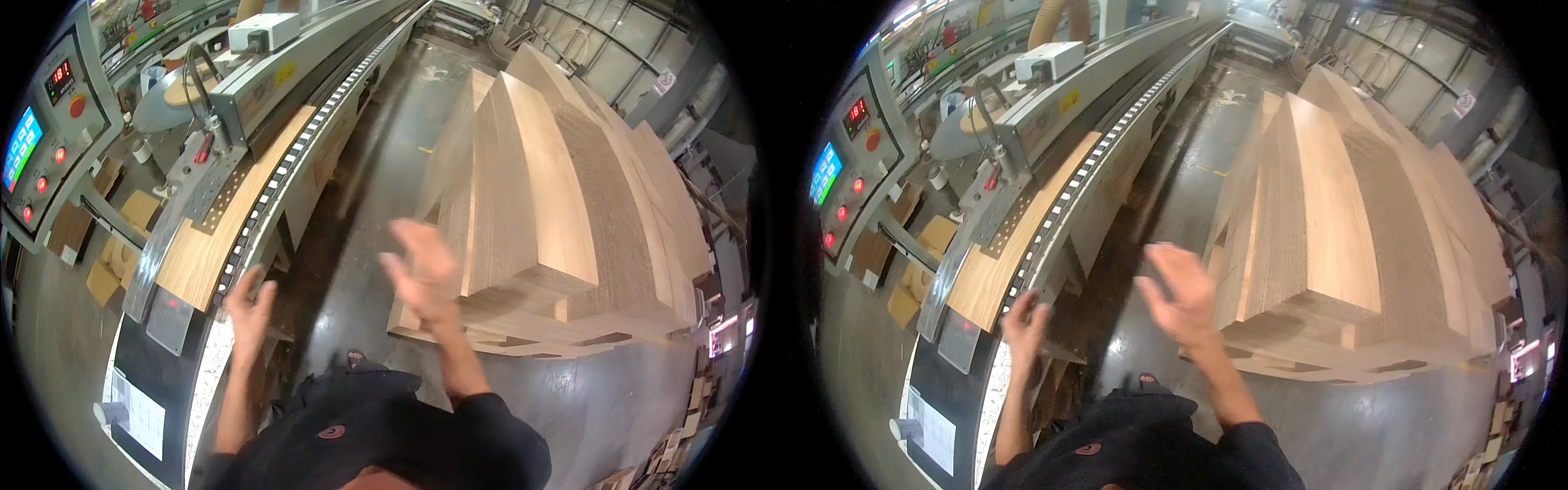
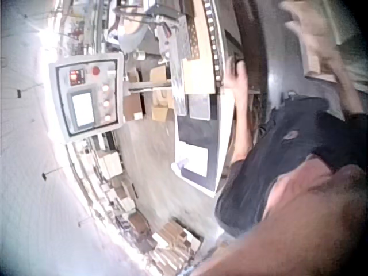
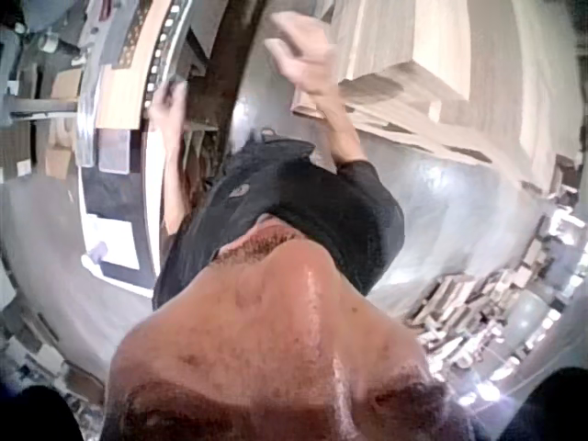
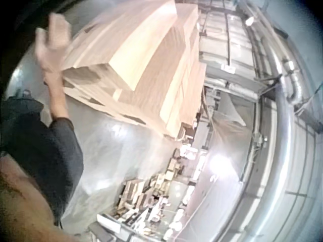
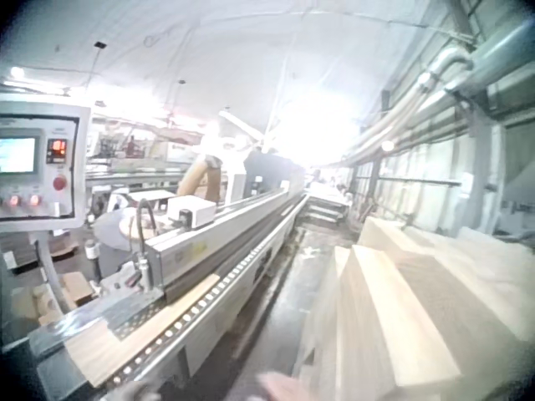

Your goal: The person picks up wooden panels from a stack and feeds them into an edge banding machine one by one.

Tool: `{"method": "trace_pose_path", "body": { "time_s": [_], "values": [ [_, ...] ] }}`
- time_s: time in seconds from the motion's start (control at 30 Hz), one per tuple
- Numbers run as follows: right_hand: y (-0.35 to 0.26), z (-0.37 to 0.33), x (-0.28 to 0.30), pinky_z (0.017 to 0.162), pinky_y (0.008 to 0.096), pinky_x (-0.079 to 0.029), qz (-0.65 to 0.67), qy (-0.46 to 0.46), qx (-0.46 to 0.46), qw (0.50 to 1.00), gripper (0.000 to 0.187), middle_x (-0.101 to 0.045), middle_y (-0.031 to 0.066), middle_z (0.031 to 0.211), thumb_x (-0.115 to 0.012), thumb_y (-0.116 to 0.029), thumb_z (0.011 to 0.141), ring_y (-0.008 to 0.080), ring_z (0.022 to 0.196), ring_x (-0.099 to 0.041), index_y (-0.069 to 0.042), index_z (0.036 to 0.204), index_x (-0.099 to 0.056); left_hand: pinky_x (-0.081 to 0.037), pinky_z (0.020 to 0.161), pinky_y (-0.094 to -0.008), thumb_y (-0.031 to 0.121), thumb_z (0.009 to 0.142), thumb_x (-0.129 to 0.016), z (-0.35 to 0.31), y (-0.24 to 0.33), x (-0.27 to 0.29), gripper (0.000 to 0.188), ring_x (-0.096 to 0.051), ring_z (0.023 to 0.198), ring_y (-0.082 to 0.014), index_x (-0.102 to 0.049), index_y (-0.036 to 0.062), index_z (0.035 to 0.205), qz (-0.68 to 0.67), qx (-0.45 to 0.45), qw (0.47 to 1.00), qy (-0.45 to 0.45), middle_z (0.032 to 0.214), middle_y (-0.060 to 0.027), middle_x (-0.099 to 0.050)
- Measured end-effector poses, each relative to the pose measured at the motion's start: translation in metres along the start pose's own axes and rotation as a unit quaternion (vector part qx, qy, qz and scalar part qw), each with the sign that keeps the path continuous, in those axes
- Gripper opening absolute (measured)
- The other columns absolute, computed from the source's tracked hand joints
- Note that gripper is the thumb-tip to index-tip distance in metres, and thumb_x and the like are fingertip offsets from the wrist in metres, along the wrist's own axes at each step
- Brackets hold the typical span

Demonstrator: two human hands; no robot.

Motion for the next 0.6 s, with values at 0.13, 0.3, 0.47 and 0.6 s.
{"method": "trace_pose_path", "body": {
  "time_s": [0.13, 0.3, 0.47, 0.6],
  "values": [
    [0.007, -0.014, 0.144, 0.096, 0.0431, -0.045, -0.309, 0.179, -0.036, 0.933, 0.036, -0.063, 0.0169, 0.115, -0.070, -0.017, 0.082, 0.0323, 0.111, -0.058, -0.004, 0.116, -0.064, -0.047, 0.095, -0.0333, 0.011, 0.085, -0.068, -0.002, 0.069, -0.099, 0.039, -0.061, 0.108, -0.0217, -0.061, 0.0001, 0.122, -0.144, -0.074, 0.975, -0.154, 0.119, -0.0146, -0.064],
    [0.080, -0.057, 0.261, 0.097, 0.0480, -0.042, -0.488, 0.162, -0.250, 0.820, 0.040, -0.060, 0.0223, 0.119, -0.062, -0.028, 0.089, 0.0372, 0.115, -0.053, 0.002, 0.115, -0.063, -0.048, 0.093, -0.0369, 0.021, 0.085, -0.068, -0.028, 0.183, -0.183, 0.045, -0.061, 0.109, -0.0264, -0.059, 0.0006, 0.124, -0.190, -0.216, 0.919, -0.269, 0.121, -0.0190, -0.062],
    [0.090, -0.084, 0.256, 0.098, 0.0500, -0.039, -0.345, 0.208, -0.287, 0.869, 0.044, -0.059, 0.0247, 0.119, -0.058, -0.034, 0.091, 0.0419, 0.116, -0.050, 0.005, 0.112, -0.063, -0.047, 0.094, -0.0367, 0.023, 0.088, -0.067, -0.049, 0.225, -0.238, 0.052, -0.060, 0.110, -0.0276, -0.051, -0.0024, 0.131, -0.233, -0.181, 0.898, -0.327, 0.124, -0.0211, -0.059],
    [0.039, -0.075, 0.220, 0.100, 0.0500, -0.036, -0.490, 0.177, -0.202, 0.829, 0.034, -0.063, 0.0224, 0.110, -0.062, -0.028, 0.088, 0.0396, 0.108, -0.055, 0.002, 0.103, -0.067, -0.048, 0.092, -0.0333, 0.026, 0.090, -0.066, -0.067, 0.254, -0.247, 0.059, -0.059, 0.109, -0.0218, -0.045, -0.0059, 0.135, -0.484, -0.028, 0.784, -0.388, 0.123, -0.0198, -0.059]
  ]
}}
Point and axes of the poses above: each hand's wrist, its own z-axis towards the middle knuckle, its own x-axis out of the back of the hand, y = z × x, the point moved 8 cm from there along z, towards the middle knuckle
